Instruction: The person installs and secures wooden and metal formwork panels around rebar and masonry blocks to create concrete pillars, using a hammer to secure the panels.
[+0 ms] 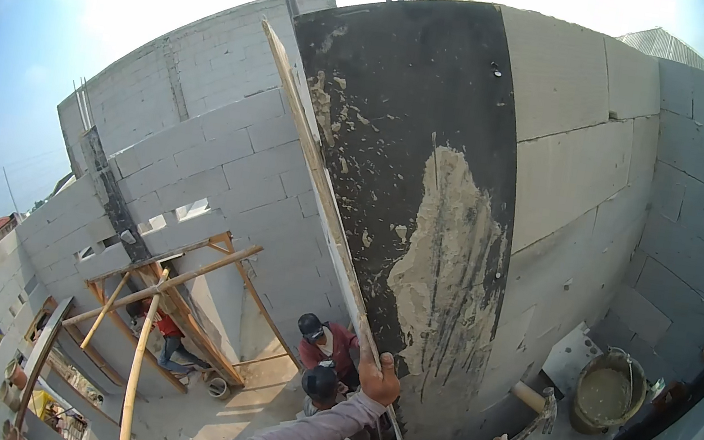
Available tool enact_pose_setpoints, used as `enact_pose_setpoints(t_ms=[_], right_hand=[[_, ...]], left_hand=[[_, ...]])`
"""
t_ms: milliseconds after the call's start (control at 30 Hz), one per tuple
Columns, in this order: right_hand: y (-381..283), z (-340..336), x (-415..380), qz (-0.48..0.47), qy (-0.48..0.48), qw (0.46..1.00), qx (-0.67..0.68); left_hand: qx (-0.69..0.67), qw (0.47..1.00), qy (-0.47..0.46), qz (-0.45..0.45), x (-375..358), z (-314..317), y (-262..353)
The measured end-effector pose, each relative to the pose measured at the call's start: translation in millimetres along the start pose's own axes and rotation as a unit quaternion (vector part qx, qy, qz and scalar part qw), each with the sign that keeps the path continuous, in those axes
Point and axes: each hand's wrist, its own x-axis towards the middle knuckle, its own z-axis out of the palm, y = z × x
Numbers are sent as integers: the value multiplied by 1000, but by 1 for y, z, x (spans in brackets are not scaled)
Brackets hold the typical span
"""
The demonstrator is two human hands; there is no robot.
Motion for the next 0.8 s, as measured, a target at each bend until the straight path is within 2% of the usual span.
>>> enact_pose_setpoints(t_ms=[100, 233, 300, 433, 500, 533, 567, 600, 633, 700, 733, 767, 800], right_hand=[[-2, -3, 12, 9, -13, 999, 32], [1, -1, 15, 27, -15, 998, 60], [7, 11, 7, 58, 9, 997, 53], [10, 56, -18, 56, 92, 994, 34], [7, 62, -33, 51, 135, 989, -13], [8, 69, -39, 50, 153, 987, -14], [8, 73, -41, 64, 148, 987, 14], [7, 78, -45, 75, 145, 986, 42], [7, 83, -48, 75, 152, 985, 33], [12, 116, -59, 79, 170, 982, -8], [15, 138, -68, 84, 182, 979, -41], [14, 131, -73, 71, 218, 973, 26], [17, 138, -80, 57, 249, 962, 94]], left_hand=[[-6, 999, -21, -47, -4, -5, -8], [-2, 999, 11, -43, -5, 11, -8], [0, 999, 25, -46, -6, 10, -3], [2, 996, 48, -80, -1, 4, 17], [80, 995, -18, -49, -4, -6, 15], [81, 994, -24, -66, -4, -12, 19], [118, 974, -116, -154, -3, -20, 24], [149, 936, -209, -240, -2, -30, 33], [167, 900, -315, -249, 6, -44, 42], [202, 909, -339, -136, 44, -66, 103], [134, 935, -282, -166, 68, -75, 138], [69, 954, -217, -193, 97, -84, 168], [35, 955, -210, -206, 136, -95, 198]])
